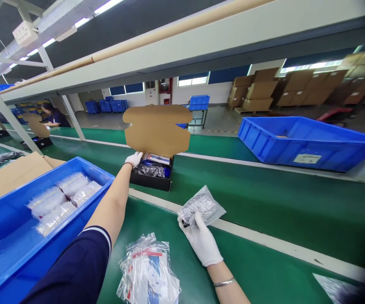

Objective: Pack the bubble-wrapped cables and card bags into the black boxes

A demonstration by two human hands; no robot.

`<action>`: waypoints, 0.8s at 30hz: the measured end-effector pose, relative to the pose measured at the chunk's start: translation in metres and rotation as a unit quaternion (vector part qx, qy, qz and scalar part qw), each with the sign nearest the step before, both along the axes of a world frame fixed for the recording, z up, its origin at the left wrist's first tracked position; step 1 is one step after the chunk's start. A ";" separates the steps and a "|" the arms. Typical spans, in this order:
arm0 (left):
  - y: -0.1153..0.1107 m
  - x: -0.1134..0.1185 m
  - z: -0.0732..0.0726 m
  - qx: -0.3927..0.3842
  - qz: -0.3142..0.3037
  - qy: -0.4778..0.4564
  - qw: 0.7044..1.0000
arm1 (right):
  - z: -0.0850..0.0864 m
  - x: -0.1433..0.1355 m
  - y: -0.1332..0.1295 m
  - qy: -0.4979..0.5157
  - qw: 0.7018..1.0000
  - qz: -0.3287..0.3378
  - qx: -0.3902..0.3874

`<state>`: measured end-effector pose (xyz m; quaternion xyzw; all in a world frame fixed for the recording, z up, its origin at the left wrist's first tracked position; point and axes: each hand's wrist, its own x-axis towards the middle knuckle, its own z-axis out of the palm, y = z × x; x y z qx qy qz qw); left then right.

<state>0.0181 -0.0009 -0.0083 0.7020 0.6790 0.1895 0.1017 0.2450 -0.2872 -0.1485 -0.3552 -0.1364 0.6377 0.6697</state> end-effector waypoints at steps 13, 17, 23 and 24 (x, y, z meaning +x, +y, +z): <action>-0.037 0.019 -0.027 -0.064 -0.104 0.082 0.989 | 0.006 -0.002 -0.002 0.018 1.000 -0.001 -0.021; -0.074 0.028 -0.037 -0.062 -0.160 0.100 0.980 | 0.006 -0.005 -0.005 -0.005 1.000 -0.015 -0.027; -0.112 0.069 -0.060 0.004 -0.118 0.121 0.986 | 0.022 -0.007 -0.001 -0.208 0.978 0.004 0.019; -0.115 0.074 -0.062 0.009 -0.115 0.118 0.986 | 0.035 -0.006 0.008 -0.271 0.962 0.011 0.029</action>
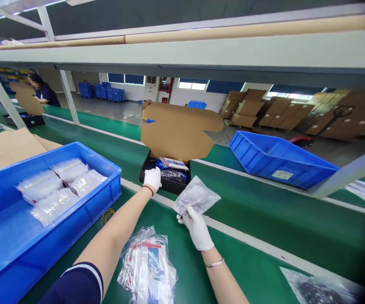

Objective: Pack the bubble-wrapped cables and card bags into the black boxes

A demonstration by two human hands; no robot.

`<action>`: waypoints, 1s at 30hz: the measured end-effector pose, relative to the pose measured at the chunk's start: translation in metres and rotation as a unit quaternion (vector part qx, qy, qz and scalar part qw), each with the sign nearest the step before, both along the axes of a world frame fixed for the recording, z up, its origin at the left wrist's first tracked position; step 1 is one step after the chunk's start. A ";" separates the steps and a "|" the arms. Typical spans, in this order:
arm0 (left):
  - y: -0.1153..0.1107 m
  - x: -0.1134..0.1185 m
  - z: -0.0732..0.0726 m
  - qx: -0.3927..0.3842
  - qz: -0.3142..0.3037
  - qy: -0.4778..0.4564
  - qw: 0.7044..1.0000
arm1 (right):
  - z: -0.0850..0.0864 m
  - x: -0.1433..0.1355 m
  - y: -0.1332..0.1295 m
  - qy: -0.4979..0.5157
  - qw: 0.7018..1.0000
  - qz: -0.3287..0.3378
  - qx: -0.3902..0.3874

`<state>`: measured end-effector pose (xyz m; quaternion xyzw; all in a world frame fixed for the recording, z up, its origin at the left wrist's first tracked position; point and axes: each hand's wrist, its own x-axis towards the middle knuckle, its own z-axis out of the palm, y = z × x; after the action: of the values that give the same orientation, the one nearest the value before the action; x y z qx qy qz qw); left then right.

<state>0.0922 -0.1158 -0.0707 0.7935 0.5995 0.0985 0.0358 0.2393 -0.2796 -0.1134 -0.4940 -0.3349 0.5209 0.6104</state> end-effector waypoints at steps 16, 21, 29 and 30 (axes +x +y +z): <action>-0.011 0.051 -0.020 0.003 -0.011 -0.082 0.997 | 0.118 -0.066 0.211 -0.745 0.647 0.132 -0.095; -0.016 0.067 -0.019 -0.021 -0.016 -0.108 0.994 | 0.095 -0.047 0.193 -0.767 0.633 0.045 -0.101; -0.028 0.087 -0.017 -0.042 -0.037 -0.160 0.986 | 0.095 -0.007 0.191 -0.758 0.642 0.077 -0.086; -0.028 0.089 -0.018 -0.050 -0.040 -0.166 0.984 | 0.092 -0.007 0.193 -0.758 0.642 0.078 -0.091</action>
<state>0.1816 -0.1433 -0.0886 0.7865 0.5576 0.1969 0.1783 0.2327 -0.0868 -0.0213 -0.7414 -0.6680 0.0379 0.0523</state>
